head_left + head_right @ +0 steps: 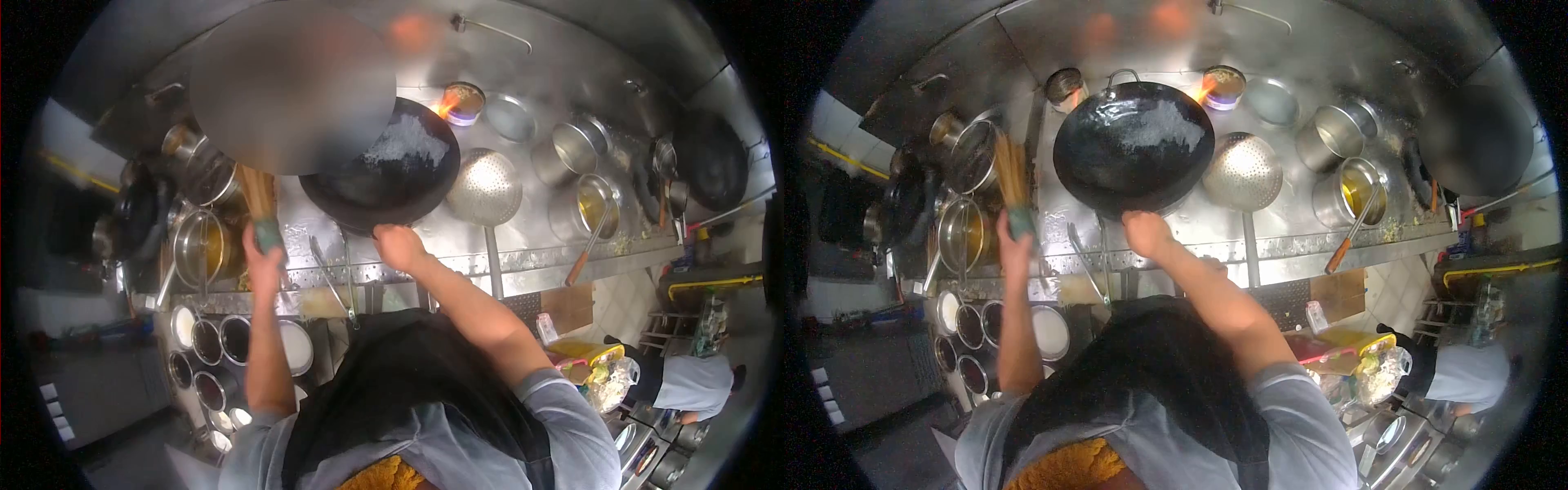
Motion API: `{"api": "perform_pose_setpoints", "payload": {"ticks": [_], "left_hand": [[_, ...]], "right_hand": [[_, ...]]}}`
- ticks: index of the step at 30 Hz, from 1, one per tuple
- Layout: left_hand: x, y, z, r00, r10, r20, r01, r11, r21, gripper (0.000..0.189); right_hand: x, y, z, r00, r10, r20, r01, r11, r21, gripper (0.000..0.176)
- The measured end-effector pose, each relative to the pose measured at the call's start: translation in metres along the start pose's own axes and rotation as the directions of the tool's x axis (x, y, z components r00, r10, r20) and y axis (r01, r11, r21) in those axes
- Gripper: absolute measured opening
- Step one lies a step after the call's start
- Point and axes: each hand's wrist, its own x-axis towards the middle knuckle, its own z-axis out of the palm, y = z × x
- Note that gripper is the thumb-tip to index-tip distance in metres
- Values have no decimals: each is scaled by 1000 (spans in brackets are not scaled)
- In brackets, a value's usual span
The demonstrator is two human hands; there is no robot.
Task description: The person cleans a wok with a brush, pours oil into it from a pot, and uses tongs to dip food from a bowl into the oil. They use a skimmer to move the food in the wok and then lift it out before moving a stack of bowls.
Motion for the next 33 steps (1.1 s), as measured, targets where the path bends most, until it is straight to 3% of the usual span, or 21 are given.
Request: {"api": "perform_pose_setpoints", "payload": {"ticks": [3, 6, 8, 10, 11, 12, 13, 14, 16, 17, 19, 20, 21, 22, 24, 25, 26, 27, 29, 31, 33], "left_hand": [[73, 133, 5, 990, 51, 133, -26, 982, -187, 82], [154, 193, 25, 983, 81, 163, -99, 989, 110, 74], [180, 203, 65, 983, 116, 140, -135, 982, 133, 72], [203, 173, 117, 959, 281, -26, -281, 960, 5, 72], [249, 97, 159, 582, 779, -231, -678, 623, 390, 70], [238, 78, 180, 925, 374, 66, -379, 905, 192, 71], [225, 61, 201, 925, -171, 338, 58, 946, 318, 72], [193, 71, 209, 886, -294, 359, 79, 858, 507, 73], [213, 11, 239, 974, -5, 227, -83, 922, 378, 71], [194, 17, 248, 984, 1, 179, -36, 981, 191, 71], [144, 31, 263, 919, -200, 340, 153, 975, 161, 69], [128, -5, 284, 903, -18, 430, -105, 960, 261, 67], [111, -43, 303, 836, 137, 531, -355, 873, 335, 65], [78, -13, 291, 743, 29, 669, -256, 935, 244, 65], [65, 29, 253, 526, 2, 850, -265, 951, 162, 64], [83, 23, 221, 443, 42, 896, -376, 916, 142, 64], [119, 29, 193, 474, -91, 876, -545, 751, 373, 66], [154, 27, 174, 667, -104, 738, -653, 397, 646, 69], [217, 43, 151, 896, -19, 443, -379, 485, 788, 71], [220, 86, 150, 925, -3, 380, -251, 746, 617, 72], [231, 24, 194, 942, 176, 286, -291, 853, 432, 73]], "right_hand": [[-1, 1, 4, 999, -44, -31, 43, 999, -20, 13], [-5, -2, 5, 995, -64, -82, 55, 993, -107, 11], [-9, 1, 8, 992, -64, -107, 49, 989, -137, 9], [-13, 2, 10, 988, -45, -145, 36, 997, -66, 10], [-14, 3, 10, 983, -34, -181, 37, 999, 10, 12], [-16, 5, 11, 984, -27, -177, 30, 1000, 11, 12], [-16, 9, 12, 983, -54, -174, 60, 998, 33, 13], [-15, 13, 11, 982, -82, -172, 92, 994, 54, 14], [-15, 15, 9, 982, -89, -169, 97, 995, 38, 11], [-15, 14, 10, 981, -82, -177, 90, 995, 39, 10], [-20, 13, 12, 989, -64, -136, 71, 996, 49, 10], [-15, 15, 8, 991, -79, -110, 83, 996, 36, 10], [-15, 13, 5, 990, -101, -97, 105, 994, 36, 10], [-13, 13, 2, 990, -94, -103, 101, 993, 60, 11], [-11, 11, -2, 991, -75, -107, 85, 993, 87, 11], [-12, 10, -5, 997, -58, -47, 62, 996, 69, 12], [-10, 9, -8, 999, -52, 8, 51, 998, 44, 13], [-9, 8, -10, 998, -67, 17, 66, 997, 40, 13], [-6, 5, -12, 998, -49, 42, 47, 998, 37, 11], [-11, 6, -4, 998, -58, -3, 58, 997, 45, 11], [-8, 9, -3, 994, -94, -56, 96, 995, 36, 11]]}}
